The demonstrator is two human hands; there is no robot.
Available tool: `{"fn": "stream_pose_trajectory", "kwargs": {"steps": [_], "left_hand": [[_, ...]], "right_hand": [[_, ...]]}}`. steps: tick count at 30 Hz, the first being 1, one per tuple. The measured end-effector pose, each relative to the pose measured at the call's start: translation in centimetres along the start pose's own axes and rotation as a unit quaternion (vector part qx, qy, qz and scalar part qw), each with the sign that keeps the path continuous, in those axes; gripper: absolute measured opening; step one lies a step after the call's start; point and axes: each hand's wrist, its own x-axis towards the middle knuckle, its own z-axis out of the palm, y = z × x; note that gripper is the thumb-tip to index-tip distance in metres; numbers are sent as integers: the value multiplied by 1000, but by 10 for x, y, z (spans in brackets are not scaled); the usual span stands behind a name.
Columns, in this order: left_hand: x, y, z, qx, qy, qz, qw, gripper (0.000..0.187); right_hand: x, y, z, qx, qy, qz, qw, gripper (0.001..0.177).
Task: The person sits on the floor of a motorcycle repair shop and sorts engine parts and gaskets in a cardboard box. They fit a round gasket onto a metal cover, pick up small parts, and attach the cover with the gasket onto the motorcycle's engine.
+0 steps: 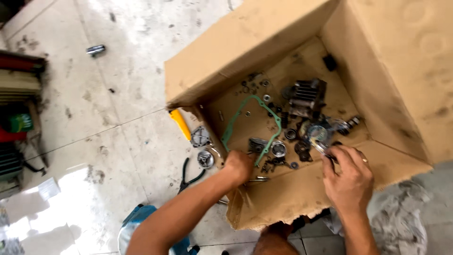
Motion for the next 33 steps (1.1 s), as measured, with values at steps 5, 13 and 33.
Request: {"fn": "stream_pose_trajectory", "kwargs": {"steps": [5, 13, 33], "left_hand": [[-12, -3, -78, -53, -88, -88, 991, 83], [-20, -6, -73, -49, -28, -54, 997, 43], [-8, -25, -152, -456, 94, -119, 877, 24]], "right_hand": [[-1, 2, 6, -42, -19, 22, 999, 18], [3, -8, 1, -37, -19, 48, 998, 20], [-5, 8, -1, 55, 114, 90, 988, 17]]}}
